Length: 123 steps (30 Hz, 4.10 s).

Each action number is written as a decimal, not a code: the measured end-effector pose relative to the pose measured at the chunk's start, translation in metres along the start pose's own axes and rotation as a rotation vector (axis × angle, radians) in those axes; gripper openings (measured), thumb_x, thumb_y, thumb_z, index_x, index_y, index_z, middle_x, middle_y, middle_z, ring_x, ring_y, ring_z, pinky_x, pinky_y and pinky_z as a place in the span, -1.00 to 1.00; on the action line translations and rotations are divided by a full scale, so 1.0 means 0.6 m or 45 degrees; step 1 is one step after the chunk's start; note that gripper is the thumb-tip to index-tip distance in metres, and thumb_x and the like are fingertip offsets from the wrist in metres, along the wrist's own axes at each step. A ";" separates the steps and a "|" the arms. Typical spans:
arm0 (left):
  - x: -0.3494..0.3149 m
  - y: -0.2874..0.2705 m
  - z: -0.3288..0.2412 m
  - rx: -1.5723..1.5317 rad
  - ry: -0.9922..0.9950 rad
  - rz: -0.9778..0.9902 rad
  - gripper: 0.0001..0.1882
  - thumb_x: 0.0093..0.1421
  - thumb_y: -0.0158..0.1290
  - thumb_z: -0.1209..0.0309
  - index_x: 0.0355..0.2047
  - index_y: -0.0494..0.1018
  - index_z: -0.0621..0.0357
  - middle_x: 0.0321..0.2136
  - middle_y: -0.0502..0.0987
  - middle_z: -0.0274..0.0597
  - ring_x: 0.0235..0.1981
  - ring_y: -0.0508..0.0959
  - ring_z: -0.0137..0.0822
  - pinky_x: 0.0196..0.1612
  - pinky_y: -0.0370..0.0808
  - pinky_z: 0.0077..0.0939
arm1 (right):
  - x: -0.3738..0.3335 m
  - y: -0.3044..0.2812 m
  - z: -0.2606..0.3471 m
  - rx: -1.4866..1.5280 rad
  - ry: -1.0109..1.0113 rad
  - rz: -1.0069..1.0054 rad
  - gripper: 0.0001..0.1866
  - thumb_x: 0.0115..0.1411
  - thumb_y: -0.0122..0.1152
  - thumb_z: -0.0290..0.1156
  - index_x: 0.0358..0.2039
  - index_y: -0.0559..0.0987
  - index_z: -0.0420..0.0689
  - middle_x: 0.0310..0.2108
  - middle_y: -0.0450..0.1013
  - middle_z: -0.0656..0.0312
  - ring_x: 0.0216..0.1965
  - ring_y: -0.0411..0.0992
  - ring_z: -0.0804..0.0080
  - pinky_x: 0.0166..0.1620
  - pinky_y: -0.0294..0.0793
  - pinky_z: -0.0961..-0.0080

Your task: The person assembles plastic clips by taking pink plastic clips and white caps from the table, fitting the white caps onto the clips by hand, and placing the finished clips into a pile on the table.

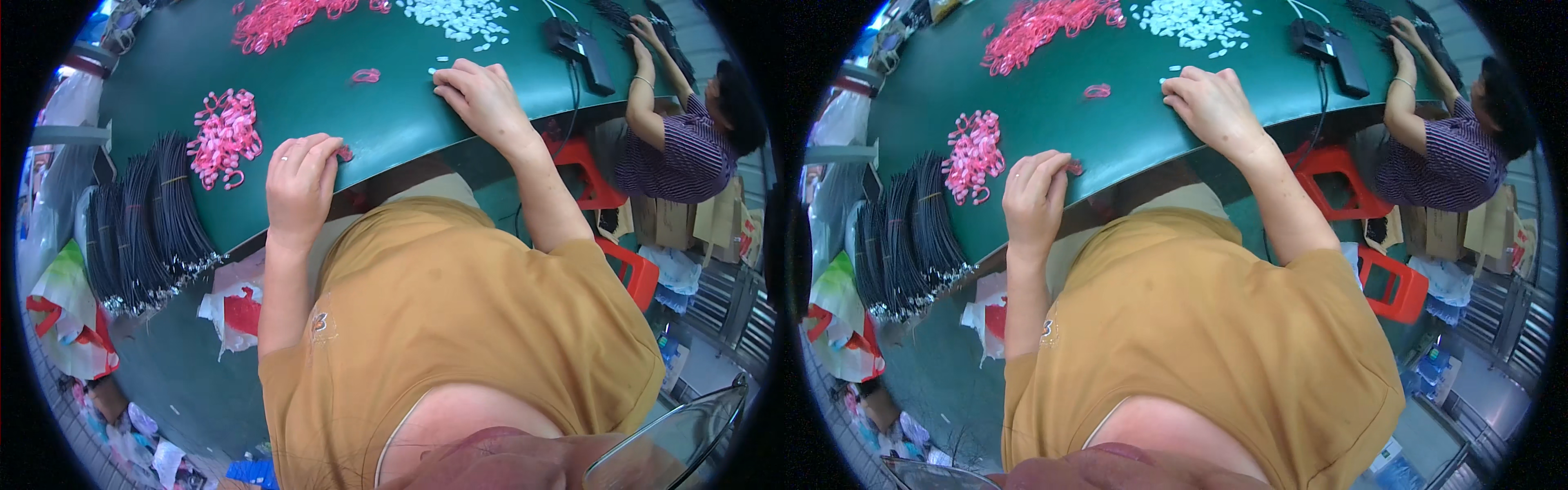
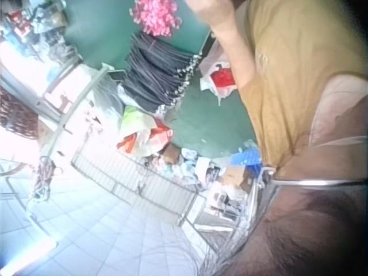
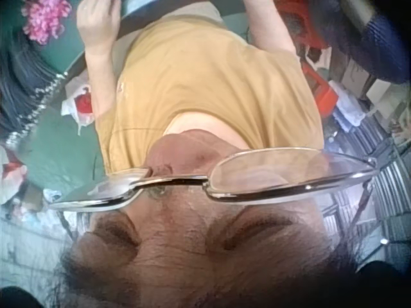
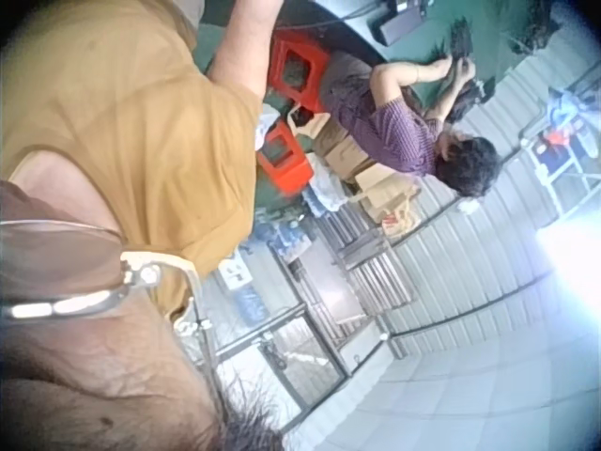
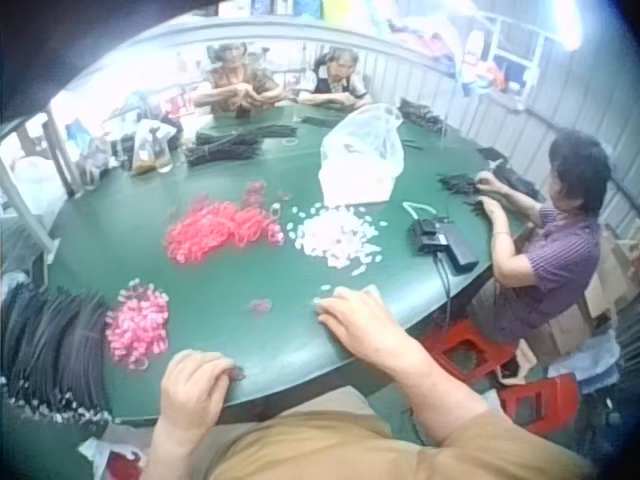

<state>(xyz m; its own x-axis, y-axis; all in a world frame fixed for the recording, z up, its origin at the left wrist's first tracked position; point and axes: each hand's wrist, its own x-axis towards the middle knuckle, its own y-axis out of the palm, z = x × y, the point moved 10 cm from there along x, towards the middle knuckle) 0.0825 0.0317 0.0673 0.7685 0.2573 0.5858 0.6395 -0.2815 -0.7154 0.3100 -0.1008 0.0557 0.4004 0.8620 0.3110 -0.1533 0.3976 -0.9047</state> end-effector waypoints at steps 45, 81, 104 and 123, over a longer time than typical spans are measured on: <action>-0.015 -0.009 -0.005 -0.019 -0.011 -0.115 -0.74 0.13 0.33 0.64 -0.16 0.67 0.10 -0.25 0.73 -0.20 -0.22 0.73 -0.14 -0.04 0.66 -0.22 | -0.017 0.022 0.122 0.308 -0.376 -0.086 -0.90 0.33 0.45 -0.35 -0.17 0.72 0.01 -0.28 0.55 0.37 -0.20 0.55 0.38 0.09 0.37 0.31; -0.022 -0.005 -0.011 0.020 0.049 -0.104 -0.70 0.12 0.35 0.64 -0.14 0.66 0.11 -0.19 0.72 -0.17 -0.17 0.72 -0.11 -0.06 0.66 -0.24 | 0.013 0.049 0.192 0.442 -0.537 0.104 -0.89 0.35 0.40 -0.31 -0.20 0.73 -0.03 -0.36 0.55 0.32 -0.27 0.53 0.31 0.18 0.41 0.26; -0.023 -0.004 -0.005 -0.073 -0.024 -0.070 -0.76 0.14 0.34 0.67 -0.20 0.65 0.15 -0.20 0.73 -0.12 -0.18 0.76 -0.10 -0.15 0.72 -0.31 | 0.028 0.079 0.231 0.339 -0.658 0.296 -0.85 0.40 0.32 -0.28 -0.12 0.75 0.00 -0.28 0.57 0.33 -0.14 0.56 0.30 0.24 0.39 0.22; -0.024 -0.003 -0.010 -0.033 0.040 -0.102 -0.82 0.17 0.37 0.56 -0.24 0.64 0.10 -0.21 0.72 -0.19 -0.22 0.75 -0.18 -0.22 0.70 -0.31 | 0.039 0.094 0.229 0.294 -0.615 0.497 -0.83 0.40 0.29 -0.27 -0.10 0.73 0.00 -0.26 0.57 0.31 -0.16 0.58 0.32 0.15 0.39 0.26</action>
<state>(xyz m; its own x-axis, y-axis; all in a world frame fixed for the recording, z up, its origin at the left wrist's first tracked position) 0.0704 0.0232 0.0623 0.7146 0.2508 0.6530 0.6992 -0.2853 -0.6556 0.1865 -0.0146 0.0519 -0.1660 0.9792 0.1170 -0.4162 0.0380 -0.9085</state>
